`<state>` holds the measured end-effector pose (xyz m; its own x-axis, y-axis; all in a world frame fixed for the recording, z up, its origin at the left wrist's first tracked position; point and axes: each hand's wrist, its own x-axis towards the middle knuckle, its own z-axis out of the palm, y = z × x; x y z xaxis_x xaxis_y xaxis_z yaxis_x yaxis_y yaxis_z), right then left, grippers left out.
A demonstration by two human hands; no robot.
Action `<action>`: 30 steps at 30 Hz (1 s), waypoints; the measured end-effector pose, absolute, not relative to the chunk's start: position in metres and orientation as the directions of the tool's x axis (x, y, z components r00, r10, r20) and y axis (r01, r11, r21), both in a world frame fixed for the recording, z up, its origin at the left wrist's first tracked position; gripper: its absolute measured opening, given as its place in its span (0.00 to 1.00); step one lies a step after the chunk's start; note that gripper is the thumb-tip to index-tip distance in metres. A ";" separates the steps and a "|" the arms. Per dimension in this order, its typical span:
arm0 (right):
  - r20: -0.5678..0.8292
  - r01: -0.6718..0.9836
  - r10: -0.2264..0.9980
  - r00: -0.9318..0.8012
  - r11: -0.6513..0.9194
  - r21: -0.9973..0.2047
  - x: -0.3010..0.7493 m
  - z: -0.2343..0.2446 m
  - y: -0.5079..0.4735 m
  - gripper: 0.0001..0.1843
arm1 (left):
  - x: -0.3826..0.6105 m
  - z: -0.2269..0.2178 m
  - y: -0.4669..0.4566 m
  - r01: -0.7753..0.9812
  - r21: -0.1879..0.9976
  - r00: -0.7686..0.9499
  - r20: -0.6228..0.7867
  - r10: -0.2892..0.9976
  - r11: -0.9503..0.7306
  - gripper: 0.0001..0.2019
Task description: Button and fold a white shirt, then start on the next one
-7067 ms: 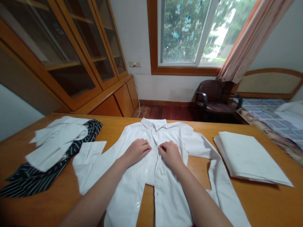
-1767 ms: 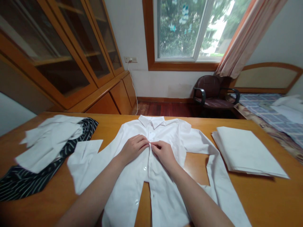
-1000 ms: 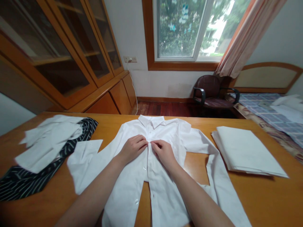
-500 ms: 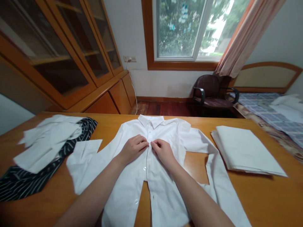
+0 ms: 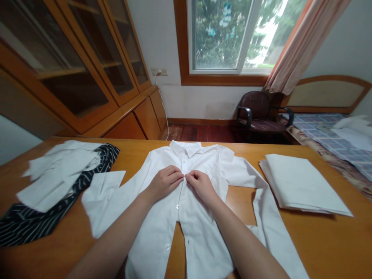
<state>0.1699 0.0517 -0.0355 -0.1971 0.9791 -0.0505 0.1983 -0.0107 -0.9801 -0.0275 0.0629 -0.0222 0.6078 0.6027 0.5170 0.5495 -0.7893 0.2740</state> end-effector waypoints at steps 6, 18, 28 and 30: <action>-0.001 0.249 0.987 -0.161 0.040 -0.968 0.168 -0.037 0.050 0.14 | -0.025 -0.022 0.062 0.546 0.605 0.453 0.370 0.811 -0.580 0.10; 0.134 0.395 0.972 -0.194 0.202 -0.896 0.166 -0.042 0.049 0.10 | -0.023 -0.031 0.066 0.428 0.867 0.399 0.070 0.914 -0.253 0.12; 0.125 0.383 0.968 -0.219 0.203 -0.901 0.168 -0.041 0.050 0.09 | -0.024 -0.029 0.069 0.343 0.921 0.409 0.030 0.912 -0.184 0.10; 0.127 0.377 0.967 -0.222 0.205 -0.903 0.168 -0.042 0.049 0.10 | -0.025 -0.029 0.069 0.339 0.923 0.410 0.027 0.912 -0.180 0.10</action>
